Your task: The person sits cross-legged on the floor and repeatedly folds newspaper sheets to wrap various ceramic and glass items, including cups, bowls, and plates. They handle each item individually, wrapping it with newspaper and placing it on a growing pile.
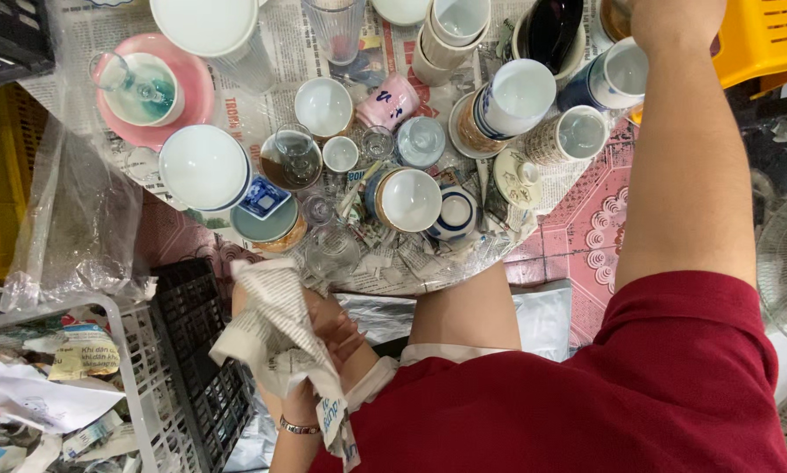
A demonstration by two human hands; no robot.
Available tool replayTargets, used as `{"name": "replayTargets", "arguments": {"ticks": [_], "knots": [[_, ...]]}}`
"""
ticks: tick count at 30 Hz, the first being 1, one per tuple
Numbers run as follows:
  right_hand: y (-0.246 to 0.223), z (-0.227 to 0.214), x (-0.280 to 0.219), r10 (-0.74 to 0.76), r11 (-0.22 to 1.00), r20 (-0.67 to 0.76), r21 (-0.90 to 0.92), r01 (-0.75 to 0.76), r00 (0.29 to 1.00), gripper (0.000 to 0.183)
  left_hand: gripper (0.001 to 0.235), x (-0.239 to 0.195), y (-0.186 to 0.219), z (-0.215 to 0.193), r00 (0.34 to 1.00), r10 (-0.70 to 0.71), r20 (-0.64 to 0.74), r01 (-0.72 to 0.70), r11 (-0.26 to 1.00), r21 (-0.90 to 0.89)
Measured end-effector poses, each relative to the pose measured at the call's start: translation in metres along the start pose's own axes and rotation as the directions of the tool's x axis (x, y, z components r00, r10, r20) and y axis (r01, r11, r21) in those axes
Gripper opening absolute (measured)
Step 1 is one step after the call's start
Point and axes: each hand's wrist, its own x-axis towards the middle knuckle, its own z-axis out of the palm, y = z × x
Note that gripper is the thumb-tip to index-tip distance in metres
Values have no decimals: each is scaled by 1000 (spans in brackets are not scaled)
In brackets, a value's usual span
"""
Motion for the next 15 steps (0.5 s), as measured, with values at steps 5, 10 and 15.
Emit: {"name": "replayTargets", "arguments": {"ticks": [5,10,15], "knots": [[-9,-10,-7,61,995,130,72,-71,990,44,63,-16,-1,-15,997,82,10,-82,983,164],[-4,-16,-11,49,987,147,142,-70,988,56,54,-32,-11,-76,945,89,-315,14,950,311],[-1,-20,-20,-18,930,176,363,-49,984,54,39,-29,-12,-93,918,107,-382,65,910,410]]}}
